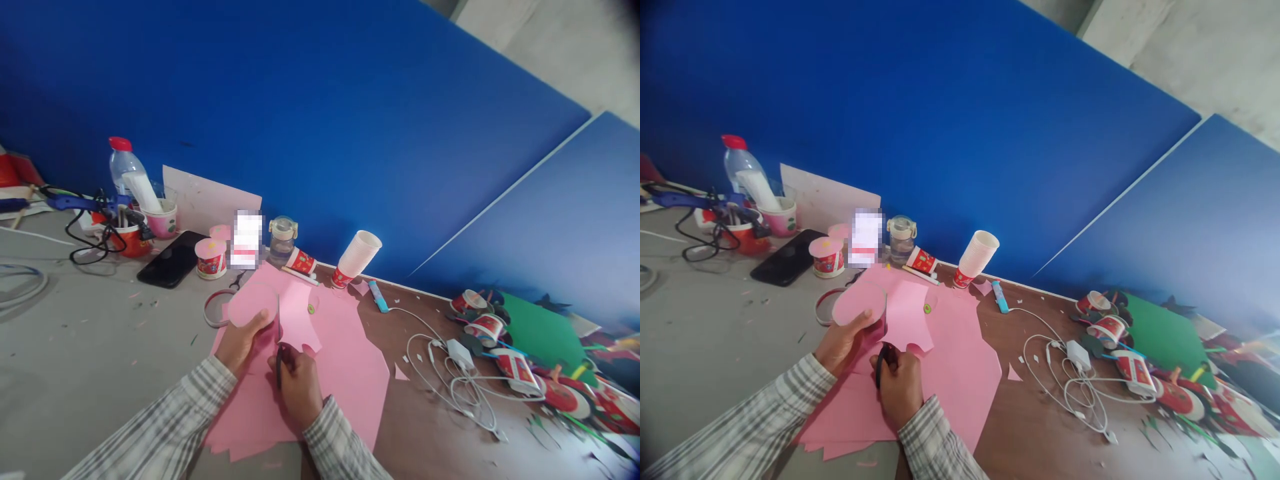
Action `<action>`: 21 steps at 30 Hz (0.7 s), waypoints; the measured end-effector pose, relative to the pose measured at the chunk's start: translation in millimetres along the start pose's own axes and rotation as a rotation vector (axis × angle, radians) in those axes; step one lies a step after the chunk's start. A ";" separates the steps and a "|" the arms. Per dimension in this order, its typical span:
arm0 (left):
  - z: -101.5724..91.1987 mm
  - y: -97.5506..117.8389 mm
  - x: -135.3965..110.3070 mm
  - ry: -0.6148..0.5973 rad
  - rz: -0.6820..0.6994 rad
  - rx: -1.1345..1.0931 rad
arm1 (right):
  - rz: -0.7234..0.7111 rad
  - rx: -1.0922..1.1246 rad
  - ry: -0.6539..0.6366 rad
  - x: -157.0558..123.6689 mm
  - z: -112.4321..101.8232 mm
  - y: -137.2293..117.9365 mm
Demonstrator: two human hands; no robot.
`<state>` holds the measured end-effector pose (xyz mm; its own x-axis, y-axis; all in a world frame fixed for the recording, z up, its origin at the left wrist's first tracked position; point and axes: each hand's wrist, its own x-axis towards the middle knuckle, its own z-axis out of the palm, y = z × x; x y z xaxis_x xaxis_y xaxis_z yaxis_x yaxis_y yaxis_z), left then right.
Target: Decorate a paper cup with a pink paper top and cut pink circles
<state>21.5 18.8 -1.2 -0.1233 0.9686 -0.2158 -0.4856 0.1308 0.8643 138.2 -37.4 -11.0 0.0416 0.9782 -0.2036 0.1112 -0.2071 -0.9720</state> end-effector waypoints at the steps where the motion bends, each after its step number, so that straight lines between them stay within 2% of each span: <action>1: -0.3 -1.8 1.0 0.016 0.022 -0.010 | -0.009 -0.008 -0.005 -0.2 -0.3 -0.1; 6: -2.5 -7.9 4.6 0.024 0.099 0.037 | -0.057 -0.047 -0.018 -1.6 -1.3 -6.5; 13: -5.3 -4.2 3.4 0.012 0.197 0.212 | -0.135 -0.067 -0.007 -2.7 -1.3 -14.1; 21: -1.2 -5.5 -0.8 -0.015 0.209 0.232 | -0.190 -0.077 0.003 -1.0 -3.0 -15.6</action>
<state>23.2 17.1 -6.2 -0.1862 0.9824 -0.0171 -0.2407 -0.0288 0.9702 139.5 -35.2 4.7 0.0151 0.9997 -0.0167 0.1930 -0.0193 -0.9810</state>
